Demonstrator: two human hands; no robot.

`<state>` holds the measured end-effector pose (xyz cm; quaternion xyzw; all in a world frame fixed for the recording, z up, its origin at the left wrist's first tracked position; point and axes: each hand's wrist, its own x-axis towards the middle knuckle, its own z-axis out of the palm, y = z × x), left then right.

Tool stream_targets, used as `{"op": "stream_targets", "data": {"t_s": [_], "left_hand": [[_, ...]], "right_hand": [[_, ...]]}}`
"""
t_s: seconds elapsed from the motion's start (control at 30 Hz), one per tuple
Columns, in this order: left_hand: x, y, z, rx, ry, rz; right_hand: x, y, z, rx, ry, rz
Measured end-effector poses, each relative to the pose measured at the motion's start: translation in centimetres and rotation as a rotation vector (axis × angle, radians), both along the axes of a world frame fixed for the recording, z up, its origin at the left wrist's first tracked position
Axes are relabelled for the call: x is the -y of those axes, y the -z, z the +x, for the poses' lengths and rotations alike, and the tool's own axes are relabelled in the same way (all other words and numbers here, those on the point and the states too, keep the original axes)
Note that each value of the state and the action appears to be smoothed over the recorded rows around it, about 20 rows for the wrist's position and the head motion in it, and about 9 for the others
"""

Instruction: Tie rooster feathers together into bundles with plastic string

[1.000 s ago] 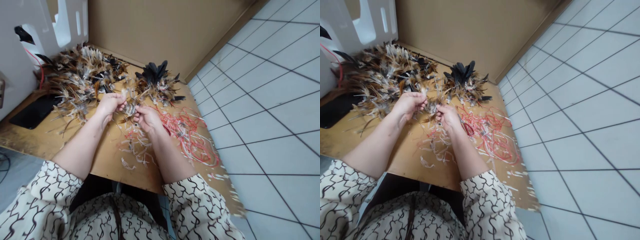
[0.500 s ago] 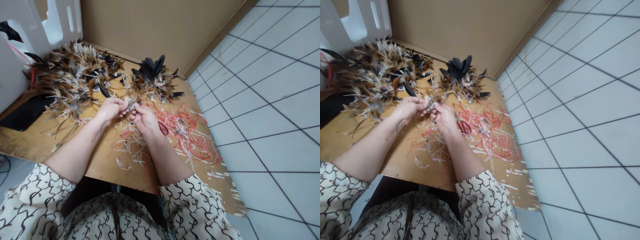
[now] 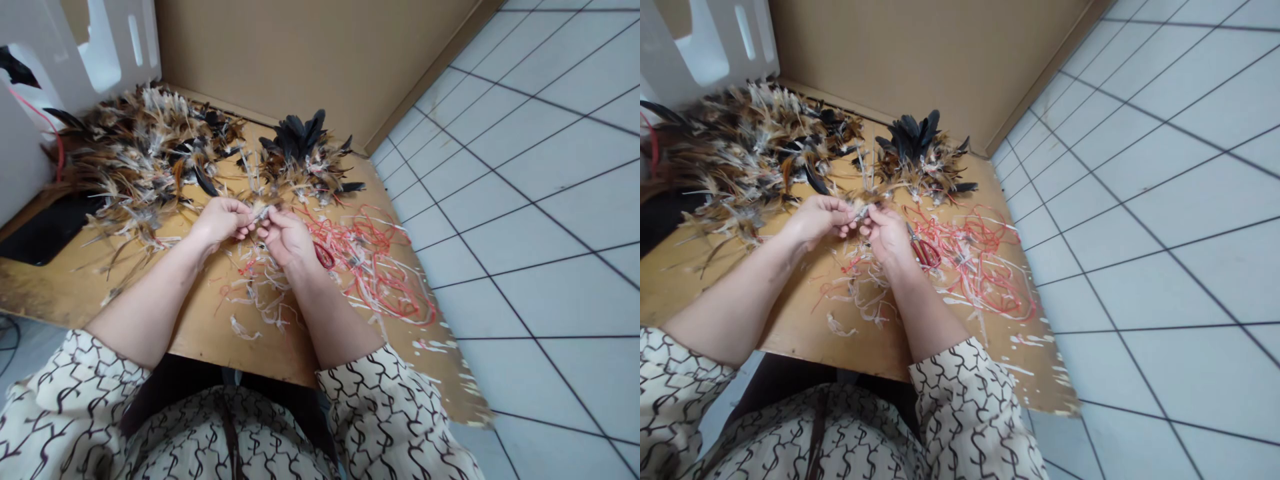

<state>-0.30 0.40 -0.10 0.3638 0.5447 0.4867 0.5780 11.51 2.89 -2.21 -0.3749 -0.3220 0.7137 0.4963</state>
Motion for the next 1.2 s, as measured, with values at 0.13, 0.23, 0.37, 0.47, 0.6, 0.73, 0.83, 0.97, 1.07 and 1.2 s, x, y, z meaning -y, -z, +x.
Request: {"op": "stream_targets", "data": {"t_s": [0.13,0.23,0.37,0.47,0.6,0.73,0.83,0.97,1.07,1.2], "left_hand": [[-0.2,0.5,-0.1,-0.128,0.053,0.055],[-0.3,0.8,-0.2,-0.196,0.075,0.086],[-0.4,0.8,-0.4,-0.191,-0.007,0.089],[-0.4,0.4,-0.6,-0.154,-0.11,0.077],[-0.4,0.0,-0.7,-0.069,-0.146,0.056],[-0.3,-0.3,-0.6,-0.002,-0.103,0.038],[-0.1,-0.4,-0.4,0.031,-0.078,0.014],[0.0,-0.5,-0.1,0.042,-0.048,-0.008],[0.0,-0.4,-0.1,0.044,-0.037,0.001],[0.0,-0.3,-0.2,0.034,-0.036,0.024]], "right_hand": [[-0.1,0.2,0.0,0.008,0.016,-0.003],[-0.1,0.0,0.1,-0.022,0.055,-0.045],[-0.2,-0.4,0.5,-0.089,0.079,-0.073],[-0.4,-0.4,0.8,-0.088,0.059,-0.061],[-0.3,0.0,0.7,-0.065,0.02,-0.054],[0.1,0.3,0.2,-0.058,-0.016,-0.053],[0.3,0.4,-0.1,-0.07,-0.017,-0.063],[0.3,0.6,-0.2,-0.049,-0.015,-0.043],[0.3,0.5,-0.2,-0.039,-0.017,-0.028],[0.4,0.2,-0.2,-0.039,-0.005,-0.009]]}}
